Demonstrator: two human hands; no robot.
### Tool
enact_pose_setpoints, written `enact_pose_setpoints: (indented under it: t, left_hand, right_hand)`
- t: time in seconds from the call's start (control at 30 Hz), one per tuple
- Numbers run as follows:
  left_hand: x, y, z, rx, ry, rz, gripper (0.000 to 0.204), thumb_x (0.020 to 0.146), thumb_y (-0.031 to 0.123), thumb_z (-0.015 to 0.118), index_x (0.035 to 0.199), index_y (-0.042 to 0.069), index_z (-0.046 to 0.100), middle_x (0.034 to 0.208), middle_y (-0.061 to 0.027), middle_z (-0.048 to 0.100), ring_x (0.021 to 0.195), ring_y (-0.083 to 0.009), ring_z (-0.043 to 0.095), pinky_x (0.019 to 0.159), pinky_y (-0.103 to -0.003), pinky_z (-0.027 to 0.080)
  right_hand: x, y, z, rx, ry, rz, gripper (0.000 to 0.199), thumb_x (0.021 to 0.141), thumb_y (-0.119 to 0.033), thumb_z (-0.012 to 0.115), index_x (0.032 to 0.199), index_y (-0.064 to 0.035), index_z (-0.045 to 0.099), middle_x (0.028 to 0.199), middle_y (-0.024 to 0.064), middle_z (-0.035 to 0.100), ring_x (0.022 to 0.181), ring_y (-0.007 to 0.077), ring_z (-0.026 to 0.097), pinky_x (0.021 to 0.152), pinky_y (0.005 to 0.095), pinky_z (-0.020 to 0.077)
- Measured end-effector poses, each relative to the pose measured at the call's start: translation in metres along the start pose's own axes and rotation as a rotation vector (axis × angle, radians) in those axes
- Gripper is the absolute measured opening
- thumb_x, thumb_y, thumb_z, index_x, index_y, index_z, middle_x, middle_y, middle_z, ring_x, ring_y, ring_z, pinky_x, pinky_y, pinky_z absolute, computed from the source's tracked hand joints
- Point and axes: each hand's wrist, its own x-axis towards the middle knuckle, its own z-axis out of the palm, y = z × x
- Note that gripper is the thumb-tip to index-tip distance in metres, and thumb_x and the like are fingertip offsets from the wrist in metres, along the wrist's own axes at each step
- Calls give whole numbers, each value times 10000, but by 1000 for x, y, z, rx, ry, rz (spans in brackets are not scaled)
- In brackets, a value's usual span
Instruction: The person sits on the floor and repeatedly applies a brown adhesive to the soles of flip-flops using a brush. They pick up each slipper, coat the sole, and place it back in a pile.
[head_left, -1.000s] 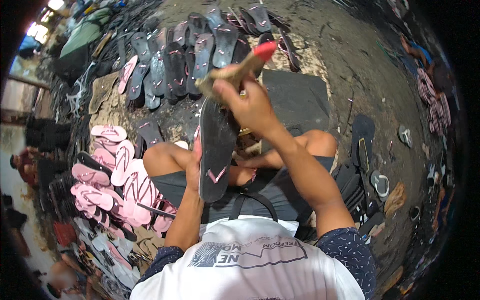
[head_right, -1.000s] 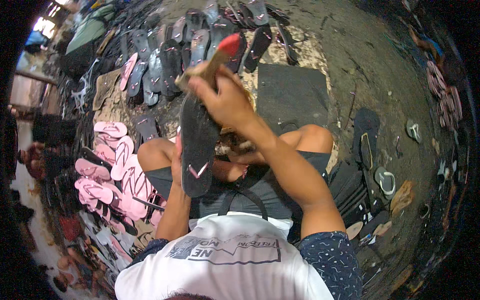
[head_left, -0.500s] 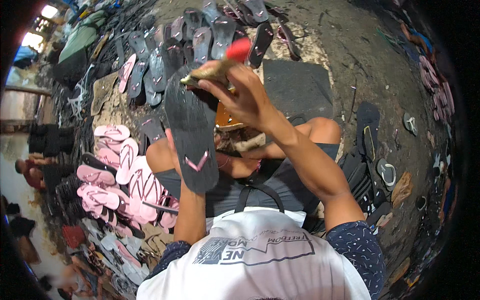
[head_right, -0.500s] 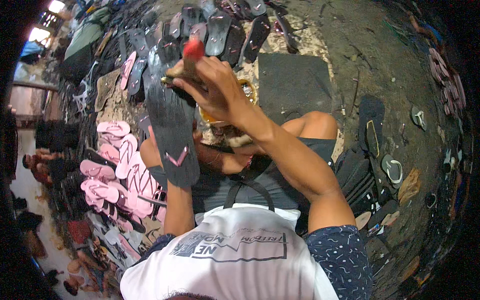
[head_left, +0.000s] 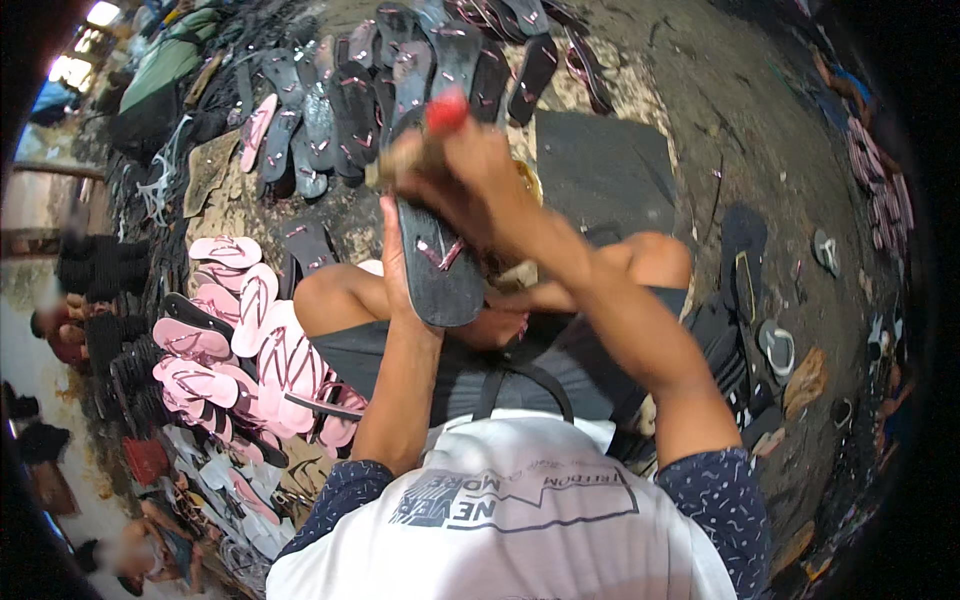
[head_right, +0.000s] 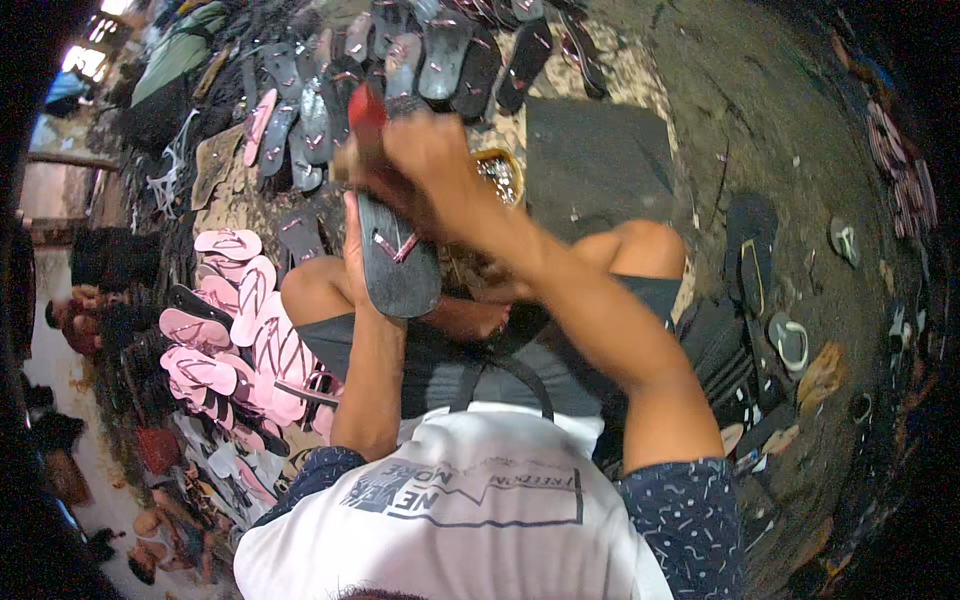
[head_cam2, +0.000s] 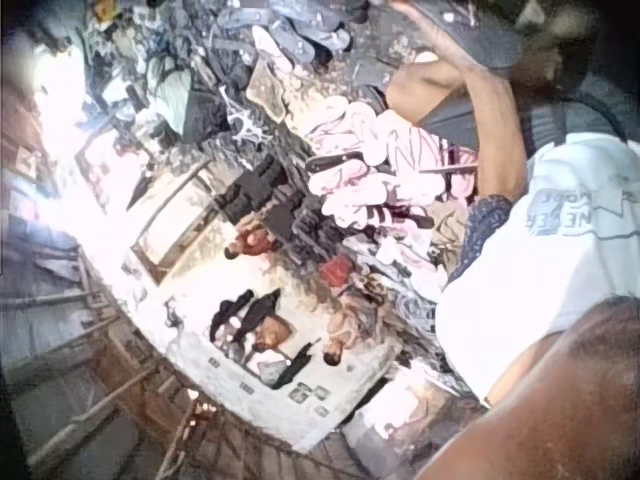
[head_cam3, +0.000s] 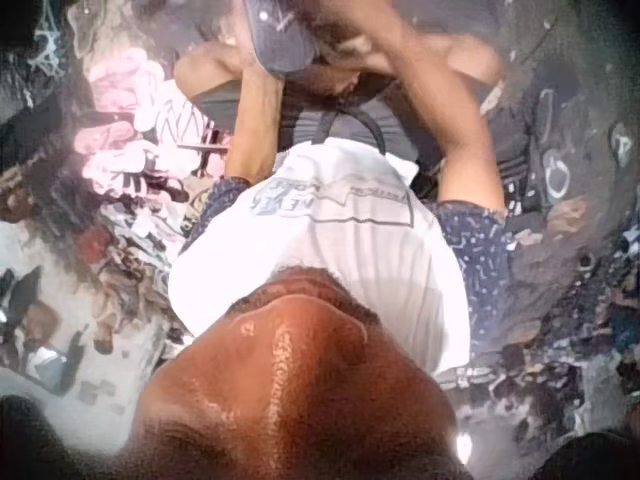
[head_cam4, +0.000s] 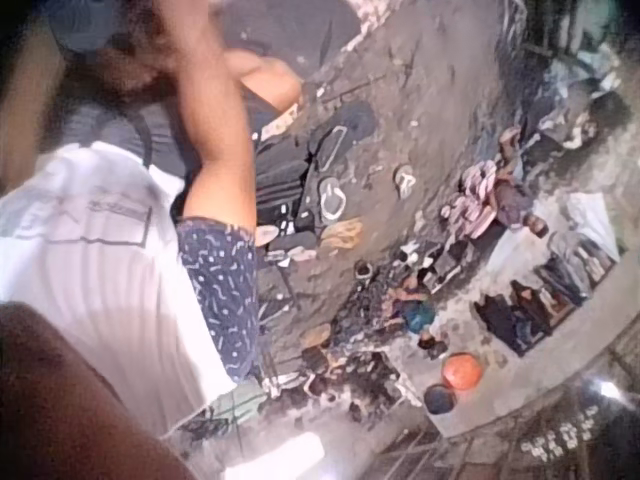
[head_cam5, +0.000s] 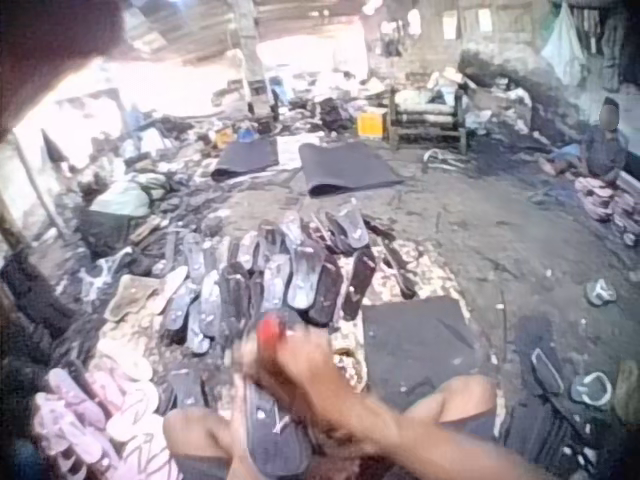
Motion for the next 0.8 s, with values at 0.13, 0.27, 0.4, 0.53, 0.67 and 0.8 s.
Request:
enact_pose_setpoints:
  t: [0.13,0.27,0.4,0.53,0.67,0.8]
  left_hand:
    - [23,25,-27,-9,-307,-171,578,1019,554,496,1307,63,600,1118,-116,696,920,-213,710,716,-343,603]
    - [71,29,-55,-3,-328,-181,625,988,582,527,1317,53,585,1173,-193,686,955,-319,701,840,-448,599]
    - [132,-32,-52,-76,-370,-275,601,983,552,547,1319,55,580,1223,-189,671,1017,-320,687,868,-500,587]
    - [217,-73,11,205,-265,-156,649,983,605,467,1348,74,549,1206,-158,665,1018,-323,670,869,-513,554]
    - [277,-54,-11,199,44,-234,592,978,567,525,1364,118,525,1298,-158,551,1118,-335,606,914,-497,530]
    - [206,-10,-50,303,92,-177,379,939,344,696,1232,113,628,1225,-96,577,1130,-279,619,899,-414,546]
  right_hand:
    - [-15,9,6,88,-60,22,276,817,-294,795,980,-99,687,883,79,648,798,297,607,687,445,412]
    - [-77,-73,-53,390,-168,215,298,859,-45,751,1148,-89,690,1044,55,723,965,254,679,832,386,475]
    - [-107,-58,-125,233,29,498,260,875,-161,764,1116,-85,702,1114,65,718,1107,255,619,1019,434,417]
    - [-101,-59,-181,-13,231,564,228,920,-156,715,1123,-57,678,1165,101,698,1218,305,557,1085,441,391]
    - [-103,-58,-186,14,309,581,215,961,-183,672,1133,-55,660,1200,126,675,1217,299,558,1082,441,397]
    - [-110,-48,-169,48,378,729,240,997,-212,628,1163,-39,621,1242,147,635,1174,254,573,1057,409,427]
